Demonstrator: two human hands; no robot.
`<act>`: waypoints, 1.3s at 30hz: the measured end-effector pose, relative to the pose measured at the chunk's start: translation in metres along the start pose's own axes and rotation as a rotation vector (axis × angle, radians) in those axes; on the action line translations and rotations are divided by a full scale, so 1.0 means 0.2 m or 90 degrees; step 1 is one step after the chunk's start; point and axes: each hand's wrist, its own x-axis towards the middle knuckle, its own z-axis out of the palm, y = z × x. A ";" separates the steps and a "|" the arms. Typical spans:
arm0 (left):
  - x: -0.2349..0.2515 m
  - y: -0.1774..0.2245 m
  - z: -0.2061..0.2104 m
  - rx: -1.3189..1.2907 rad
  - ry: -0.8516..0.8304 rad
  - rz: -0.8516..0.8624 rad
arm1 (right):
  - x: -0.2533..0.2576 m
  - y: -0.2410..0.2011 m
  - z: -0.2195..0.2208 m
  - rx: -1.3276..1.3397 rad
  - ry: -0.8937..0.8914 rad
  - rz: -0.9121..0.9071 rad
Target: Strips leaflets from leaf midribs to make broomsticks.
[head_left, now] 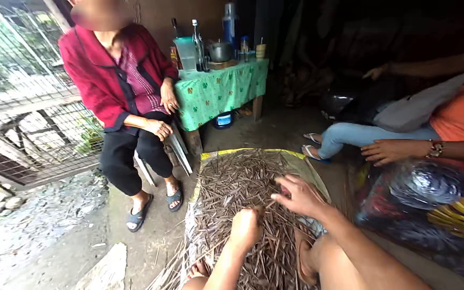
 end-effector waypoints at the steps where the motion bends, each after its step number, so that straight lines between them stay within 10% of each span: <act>1: 0.01 0.01 0.04 -0.009 -0.007 0.040 | -0.05 -0.02 -0.02 -0.038 -0.055 -0.014; 9: -0.01 0.16 0.27 0.076 -0.069 0.188 | -0.48 0.14 -0.18 -0.078 -0.202 0.033; 16: 0.00 0.13 0.35 0.036 0.154 0.338 | -0.90 0.38 -0.30 -0.133 -0.132 0.352; 28: -0.19 -0.17 0.04 -0.051 0.280 0.107 | -1.75 0.84 0.11 0.030 -0.033 0.836; 35: -0.65 -0.46 0.04 -0.162 0.563 -0.094 | -1.58 0.73 0.28 -0.008 -0.103 0.770; 39: -0.86 -0.72 0.28 -0.255 0.522 -0.292 | -1.40 0.78 0.28 0.051 0.105 0.623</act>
